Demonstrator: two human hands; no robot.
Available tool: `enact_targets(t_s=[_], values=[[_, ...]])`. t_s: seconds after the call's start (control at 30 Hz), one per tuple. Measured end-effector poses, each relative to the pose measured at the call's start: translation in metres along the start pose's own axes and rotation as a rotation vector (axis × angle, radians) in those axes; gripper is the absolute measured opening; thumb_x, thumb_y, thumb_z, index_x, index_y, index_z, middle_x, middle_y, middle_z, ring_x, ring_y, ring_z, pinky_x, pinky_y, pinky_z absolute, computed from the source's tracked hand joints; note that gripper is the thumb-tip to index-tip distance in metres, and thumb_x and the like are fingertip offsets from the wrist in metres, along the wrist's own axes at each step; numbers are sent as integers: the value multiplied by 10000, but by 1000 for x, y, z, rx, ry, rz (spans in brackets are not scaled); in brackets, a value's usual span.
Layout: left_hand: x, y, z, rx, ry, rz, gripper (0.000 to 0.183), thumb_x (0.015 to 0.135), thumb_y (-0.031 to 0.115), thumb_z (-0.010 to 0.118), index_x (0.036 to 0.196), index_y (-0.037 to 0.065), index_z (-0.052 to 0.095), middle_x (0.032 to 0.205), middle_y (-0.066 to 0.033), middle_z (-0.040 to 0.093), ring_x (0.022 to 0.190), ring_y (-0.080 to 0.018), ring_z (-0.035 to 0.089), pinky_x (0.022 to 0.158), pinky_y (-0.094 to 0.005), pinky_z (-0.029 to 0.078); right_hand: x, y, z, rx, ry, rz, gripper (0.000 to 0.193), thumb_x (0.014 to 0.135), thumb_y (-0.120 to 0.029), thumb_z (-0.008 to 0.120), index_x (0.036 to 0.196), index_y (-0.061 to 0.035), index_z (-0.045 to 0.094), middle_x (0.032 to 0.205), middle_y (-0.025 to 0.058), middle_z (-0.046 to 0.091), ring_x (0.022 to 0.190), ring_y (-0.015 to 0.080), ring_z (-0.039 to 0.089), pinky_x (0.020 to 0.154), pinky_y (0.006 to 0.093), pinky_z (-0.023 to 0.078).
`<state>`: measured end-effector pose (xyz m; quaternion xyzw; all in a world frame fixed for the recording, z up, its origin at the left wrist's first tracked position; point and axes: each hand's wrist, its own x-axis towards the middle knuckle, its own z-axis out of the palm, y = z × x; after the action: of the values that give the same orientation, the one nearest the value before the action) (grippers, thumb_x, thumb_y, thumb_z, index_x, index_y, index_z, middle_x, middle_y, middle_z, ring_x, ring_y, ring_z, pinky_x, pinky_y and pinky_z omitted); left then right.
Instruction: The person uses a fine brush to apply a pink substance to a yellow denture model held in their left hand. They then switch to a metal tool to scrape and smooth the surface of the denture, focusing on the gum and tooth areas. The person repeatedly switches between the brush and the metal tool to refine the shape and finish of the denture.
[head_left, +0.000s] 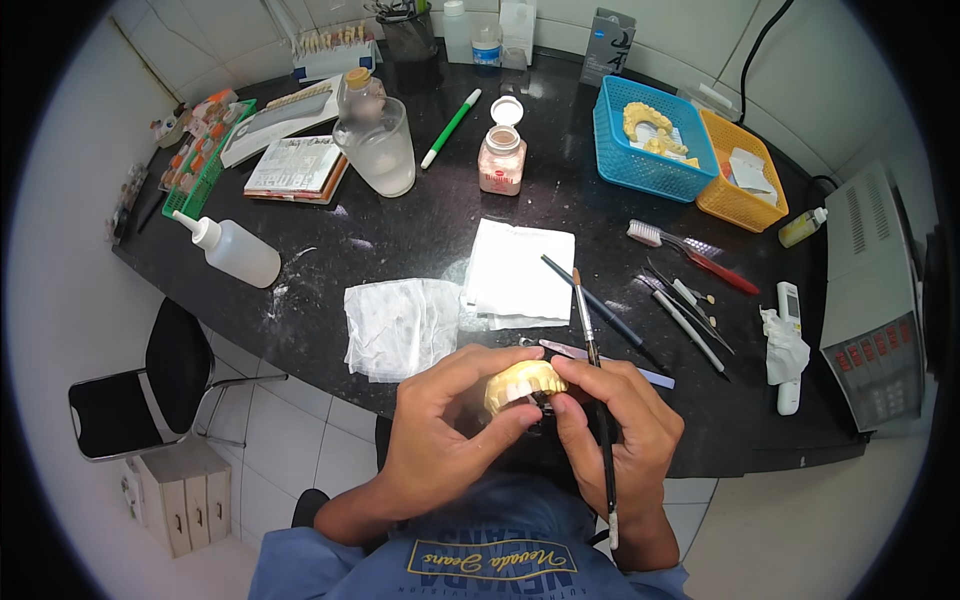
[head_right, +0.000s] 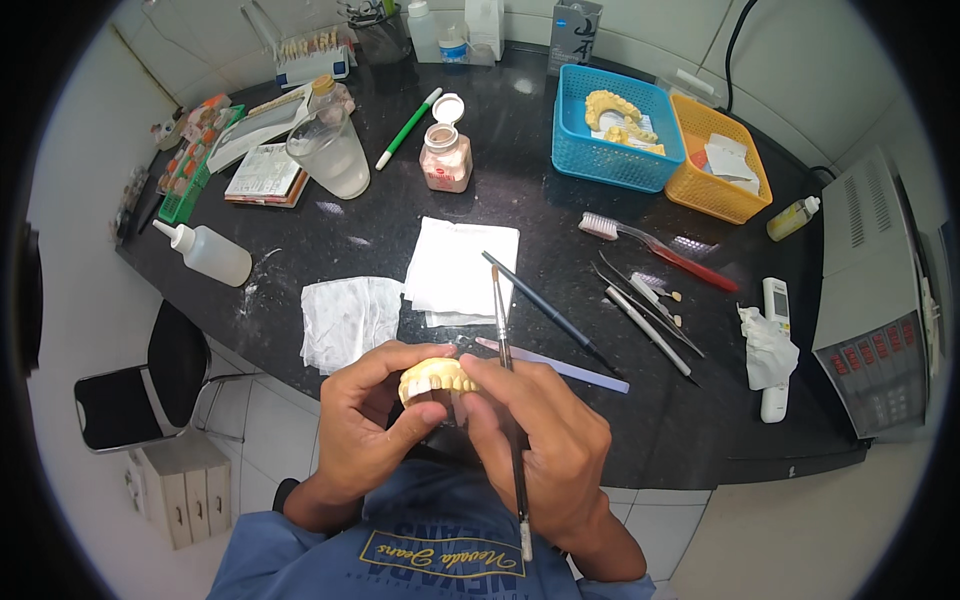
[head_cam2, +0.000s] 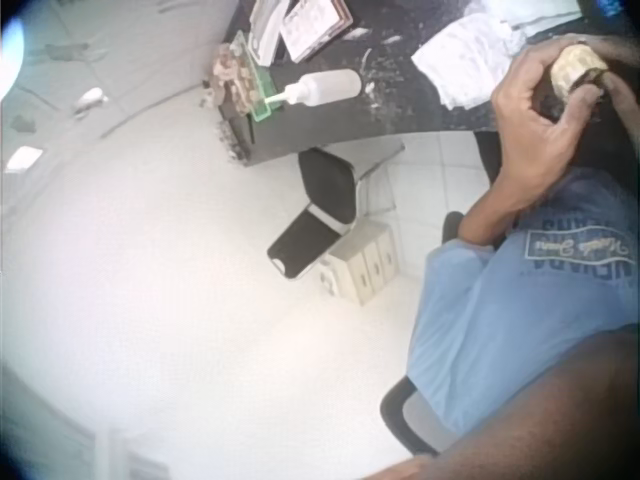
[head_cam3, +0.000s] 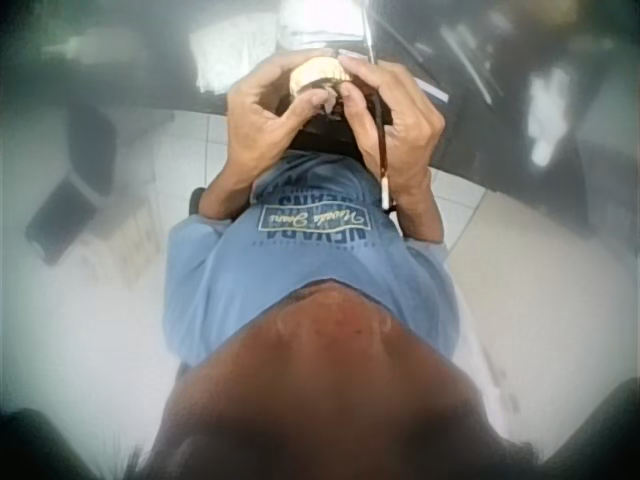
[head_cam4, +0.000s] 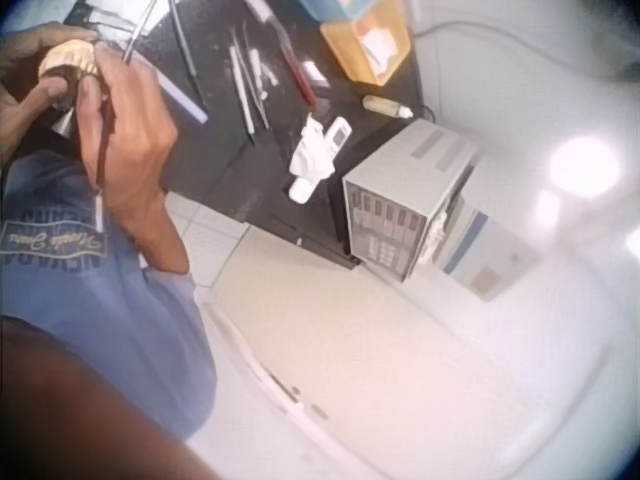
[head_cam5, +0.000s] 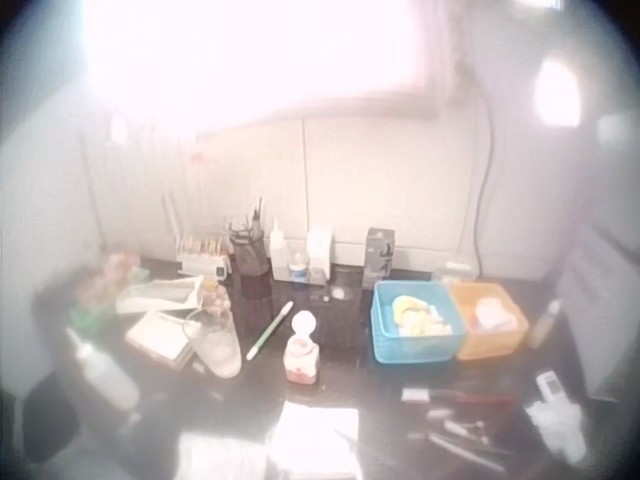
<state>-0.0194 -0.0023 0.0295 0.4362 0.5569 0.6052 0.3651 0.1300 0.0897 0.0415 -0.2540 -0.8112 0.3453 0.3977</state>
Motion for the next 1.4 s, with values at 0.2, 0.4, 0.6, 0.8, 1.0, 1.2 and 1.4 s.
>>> enact_targets(t_s=[0.2, 0.4, 0.6, 0.8, 1.0, 1.2, 1.4], values=[[-5, 2, -3, -660, -93, -317, 457, 935, 143, 662, 1331, -39, 526, 1247, -165, 599, 1130, -215, 602, 966, -312, 494, 8, 0, -10, -2, -16, 3, 297, 776, 35, 720, 1067, -24, 701, 916, 155, 694, 750, 247, 700, 621, 295, 535], [-8, -3, 6, -796, -115, -278, 541, 945, 26, 593, 1432, -53, 371, 1294, -214, 568, 1241, -273, 547, 1053, -377, 462, 4, 4, -17, 29, 91, -59, 267, 924, -183, 643, 1077, 34, 666, 941, 176, 679, 826, 250, 688, 721, 322, 539], [-7, -9, 12, -875, -17, -298, 601, 885, -66, 617, 1425, -36, 355, 1347, -238, 517, 1234, -280, 554, 1050, -382, 463, -30, 4, -5, 438, 296, 115, 580, 976, -482, 525, 1218, 45, 511, 1060, 156, 557, 858, 197, 630, 758, 296, 520], [-7, -19, 15, -785, 92, -178, 595, 818, 4, 728, 1292, 40, 371, 1172, -206, 619, 1164, -313, 609, 1040, -469, 468, -46, 16, -8, 127, 188, -31, 265, 908, -183, 677, 1057, 26, 613, 934, 155, 602, 748, 178, 622, 650, 293, 530], [-8, -12, 10, -786, 123, -162, 546, 856, -83, 651, 1300, 44, 361, 1215, -221, 579, 1129, -231, 605, 942, -350, 518, -41, 14, -7, 223, 197, -177, 198, 900, -149, 607, 987, 26, 578, 812, 150, 615, 646, 177, 606, 596, 270, 529], [-9, -11, 7, -720, 133, -171, 547, 862, -85, 648, 1306, 34, 351, 1206, -239, 597, 1133, -246, 612, 929, -341, 526, -50, 20, -2, 274, 212, -180, 230, 875, -146, 665, 961, -18, 494, 799, 128, 597, 613, 163, 597, 567, 258, 509], [-5, -3, 14, -675, 202, -227, 626, 803, 9, 748, 1300, 23, 369, 1083, -191, 659, 1064, -223, 642, 1065, -452, 443, -44, 19, -5, 272, 238, -215, 192, 813, -66, 703, 951, -8, 582, 778, 127, 651, 574, 197, 656, 515, 278, 552]])
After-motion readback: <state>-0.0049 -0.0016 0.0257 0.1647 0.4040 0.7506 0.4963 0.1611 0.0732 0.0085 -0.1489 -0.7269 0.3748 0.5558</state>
